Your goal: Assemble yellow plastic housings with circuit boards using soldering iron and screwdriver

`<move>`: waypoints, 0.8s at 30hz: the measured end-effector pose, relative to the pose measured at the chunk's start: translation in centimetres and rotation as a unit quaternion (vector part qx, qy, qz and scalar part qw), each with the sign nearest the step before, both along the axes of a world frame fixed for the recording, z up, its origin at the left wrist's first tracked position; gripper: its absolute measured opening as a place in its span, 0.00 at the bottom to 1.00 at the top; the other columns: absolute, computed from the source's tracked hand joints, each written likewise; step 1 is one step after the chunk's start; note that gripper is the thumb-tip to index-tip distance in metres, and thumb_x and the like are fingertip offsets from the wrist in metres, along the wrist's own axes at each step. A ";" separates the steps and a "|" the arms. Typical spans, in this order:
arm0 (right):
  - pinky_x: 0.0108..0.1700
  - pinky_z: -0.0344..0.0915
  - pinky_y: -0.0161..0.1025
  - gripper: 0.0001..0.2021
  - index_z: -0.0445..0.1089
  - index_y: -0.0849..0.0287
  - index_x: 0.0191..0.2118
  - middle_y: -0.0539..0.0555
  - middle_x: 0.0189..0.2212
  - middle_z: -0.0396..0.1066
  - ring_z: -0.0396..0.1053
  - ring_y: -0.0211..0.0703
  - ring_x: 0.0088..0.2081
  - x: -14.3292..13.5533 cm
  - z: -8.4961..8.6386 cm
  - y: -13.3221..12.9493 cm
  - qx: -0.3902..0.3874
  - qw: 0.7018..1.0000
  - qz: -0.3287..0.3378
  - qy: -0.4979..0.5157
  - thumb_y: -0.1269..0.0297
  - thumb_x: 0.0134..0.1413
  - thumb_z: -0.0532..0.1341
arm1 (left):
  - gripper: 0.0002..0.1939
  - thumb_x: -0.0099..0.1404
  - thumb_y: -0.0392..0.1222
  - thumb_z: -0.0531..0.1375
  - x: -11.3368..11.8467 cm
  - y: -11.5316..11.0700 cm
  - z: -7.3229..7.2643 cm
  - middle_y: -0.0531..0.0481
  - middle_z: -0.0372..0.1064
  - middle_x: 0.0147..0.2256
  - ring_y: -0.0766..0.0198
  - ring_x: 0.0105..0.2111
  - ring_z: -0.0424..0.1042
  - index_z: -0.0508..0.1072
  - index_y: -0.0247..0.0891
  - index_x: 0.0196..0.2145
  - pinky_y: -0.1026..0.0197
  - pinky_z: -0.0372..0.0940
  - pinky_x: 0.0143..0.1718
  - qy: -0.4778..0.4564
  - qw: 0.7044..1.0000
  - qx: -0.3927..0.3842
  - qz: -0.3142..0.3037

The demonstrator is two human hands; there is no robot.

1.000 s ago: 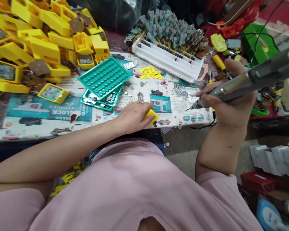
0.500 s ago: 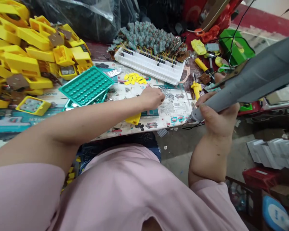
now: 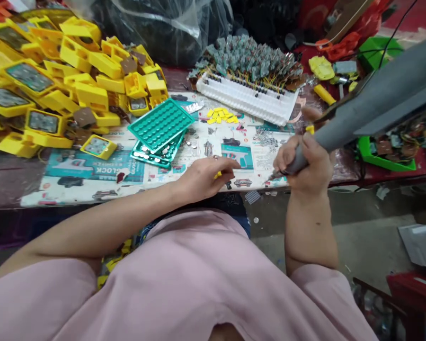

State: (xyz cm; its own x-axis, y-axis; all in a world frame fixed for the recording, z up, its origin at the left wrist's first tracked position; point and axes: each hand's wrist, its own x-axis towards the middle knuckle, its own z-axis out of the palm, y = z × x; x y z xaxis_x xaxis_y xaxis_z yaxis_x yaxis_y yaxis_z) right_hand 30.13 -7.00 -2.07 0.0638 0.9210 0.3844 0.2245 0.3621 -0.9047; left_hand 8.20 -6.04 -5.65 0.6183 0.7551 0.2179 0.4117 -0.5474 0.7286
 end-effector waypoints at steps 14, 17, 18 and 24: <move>0.17 0.55 0.32 0.18 0.69 0.39 0.48 0.38 0.15 0.55 0.53 0.31 0.13 -9.6 2.3 -1.4 0.061 0.969 0.077 0.225 0.45 0.53 0.66 | 0.18 0.68 0.31 0.59 -2.5 -2.5 -3.6 0.52 0.79 0.36 0.69 0.35 0.79 0.64 0.37 0.54 0.69 0.68 0.38 -0.133 0.959 0.245 0.055; 0.19 0.57 0.32 0.22 0.66 0.38 0.53 0.37 0.14 0.55 0.55 0.31 0.13 -9.6 1.6 -0.9 0.032 0.982 0.071 0.171 0.39 0.54 0.63 | 0.19 0.68 0.31 0.60 -2.6 -2.4 -3.8 0.51 0.78 0.35 0.67 0.34 0.78 0.63 0.36 0.55 0.67 0.69 0.37 -0.133 0.954 0.264 0.053; 0.18 0.56 0.32 0.23 0.65 0.37 0.54 0.37 0.14 0.55 0.55 0.32 0.13 -9.6 1.4 -0.7 0.034 0.983 0.075 0.163 0.39 0.55 0.62 | 0.20 0.68 0.31 0.60 -2.7 -2.3 -3.9 0.51 0.78 0.35 0.66 0.34 0.78 0.63 0.35 0.55 0.66 0.69 0.37 -0.127 0.952 0.273 0.051; 0.16 0.53 0.35 0.20 0.62 0.35 0.55 0.39 0.15 0.54 0.53 0.35 0.12 -10.0 0.4 -0.6 0.076 0.975 0.114 0.173 0.43 0.58 0.61 | 0.15 0.69 0.33 0.57 -2.6 -1.8 -3.9 0.51 0.76 0.32 0.65 0.32 0.77 0.64 0.34 0.54 0.63 0.69 0.36 -0.092 0.954 0.285 0.033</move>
State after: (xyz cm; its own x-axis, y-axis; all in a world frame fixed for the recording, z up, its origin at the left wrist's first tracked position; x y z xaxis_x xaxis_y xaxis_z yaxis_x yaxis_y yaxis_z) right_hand 20.18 -7.61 -1.70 0.0134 0.8606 0.5092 -0.1873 0.5024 -0.8441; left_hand 5.60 -7.82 -9.55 0.4853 0.5184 0.7041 0.3539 -0.8528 0.3840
